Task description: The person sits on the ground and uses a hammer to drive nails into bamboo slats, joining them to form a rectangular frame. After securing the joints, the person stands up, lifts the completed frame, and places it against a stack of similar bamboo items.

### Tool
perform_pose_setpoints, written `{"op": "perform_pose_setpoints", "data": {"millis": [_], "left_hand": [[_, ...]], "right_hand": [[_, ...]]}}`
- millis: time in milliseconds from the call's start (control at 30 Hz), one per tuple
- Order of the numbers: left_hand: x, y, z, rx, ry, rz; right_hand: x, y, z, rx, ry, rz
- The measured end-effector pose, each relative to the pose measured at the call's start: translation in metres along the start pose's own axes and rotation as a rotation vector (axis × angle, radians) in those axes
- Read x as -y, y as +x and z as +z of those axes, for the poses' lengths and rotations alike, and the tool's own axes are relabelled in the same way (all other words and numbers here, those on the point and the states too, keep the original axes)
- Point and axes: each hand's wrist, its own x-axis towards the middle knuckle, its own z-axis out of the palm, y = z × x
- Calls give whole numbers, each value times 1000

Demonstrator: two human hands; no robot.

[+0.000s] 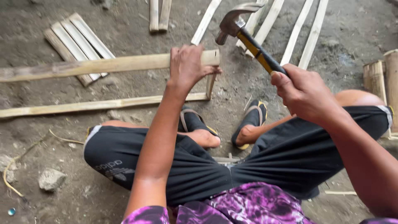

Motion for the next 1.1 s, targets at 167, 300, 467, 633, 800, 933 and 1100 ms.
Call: {"op": "perform_pose_setpoints", "data": {"millis": [167,300,467,633,800,933,1100], "left_hand": [[0,2,-6,175,86,-53],[2,1,-4,100,120,-3],[-1,-1,-3,109,114,-19],[0,3,-4,130,136,-43],[0,0,0,58,119,-9],[1,-5,2,89,117,-6],[3,1,2,60,122,-11]], "right_hand": [[48,-12,-27,-159,508,-345],[20,12,7,-136,394,-565],[-3,9,11,9,-170,-35],[20,-7,-25,-187,618,-421],[41,21,11,-102,59,-311],[38,14,-3,111,-68,201],[23,6,-23,-181,692,-446]]}}
